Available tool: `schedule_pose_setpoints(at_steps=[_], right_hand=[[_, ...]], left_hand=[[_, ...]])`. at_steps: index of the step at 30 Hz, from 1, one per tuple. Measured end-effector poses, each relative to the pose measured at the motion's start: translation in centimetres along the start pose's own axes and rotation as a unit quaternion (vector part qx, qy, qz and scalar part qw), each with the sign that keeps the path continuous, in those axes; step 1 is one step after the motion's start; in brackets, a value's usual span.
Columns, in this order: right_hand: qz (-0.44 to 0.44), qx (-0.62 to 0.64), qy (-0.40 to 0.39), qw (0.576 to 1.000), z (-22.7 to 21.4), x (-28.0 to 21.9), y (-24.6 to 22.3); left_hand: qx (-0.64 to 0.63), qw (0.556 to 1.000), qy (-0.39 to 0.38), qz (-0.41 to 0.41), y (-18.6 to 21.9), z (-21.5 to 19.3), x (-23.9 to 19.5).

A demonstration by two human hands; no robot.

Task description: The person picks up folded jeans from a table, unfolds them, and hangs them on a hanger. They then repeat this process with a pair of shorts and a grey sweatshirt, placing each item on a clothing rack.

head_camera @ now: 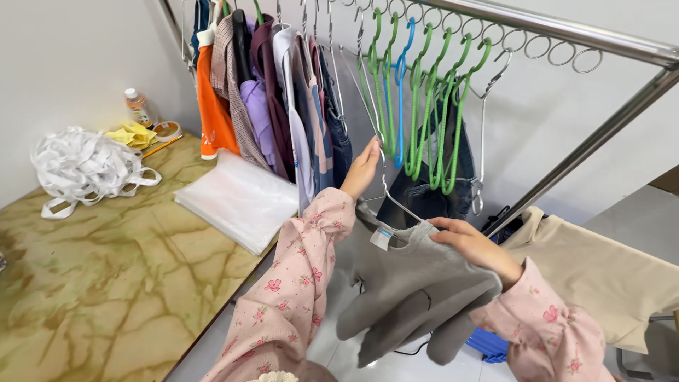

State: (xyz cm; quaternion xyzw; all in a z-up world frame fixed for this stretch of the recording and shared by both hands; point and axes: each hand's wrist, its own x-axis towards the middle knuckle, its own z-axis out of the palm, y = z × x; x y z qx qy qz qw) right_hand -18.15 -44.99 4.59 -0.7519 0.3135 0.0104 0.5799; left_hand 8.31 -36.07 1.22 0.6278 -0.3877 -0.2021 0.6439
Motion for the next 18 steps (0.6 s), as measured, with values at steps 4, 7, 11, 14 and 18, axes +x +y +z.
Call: schedule_pose_setpoints(at_steps=[4,7,11,14,18], right_hand=[[-0.023,-0.013,0.022,0.999,0.5,0.2,-0.1],[-0.072,-0.030,0.021,0.997,0.9,2.0,0.4],[-0.118,-0.023,0.021,0.993,2.4,5.1,0.5],[-0.159,-0.030,0.047,0.986,3.8,9.1,0.5],[-0.216,-0.081,0.123,0.965,6.9,11.7,-3.6]], left_hand=[[0.010,1.000,0.005,-0.028,-1.9,-1.4,2.2],[0.018,0.997,0.036,-0.059,-3.9,-3.4,3.9],[0.043,0.994,0.058,-0.088,-4.7,-5.8,4.5],[0.041,0.995,0.058,-0.073,-7.7,-8.4,5.3],[0.088,0.992,0.065,-0.070,-8.5,-11.6,4.8]])
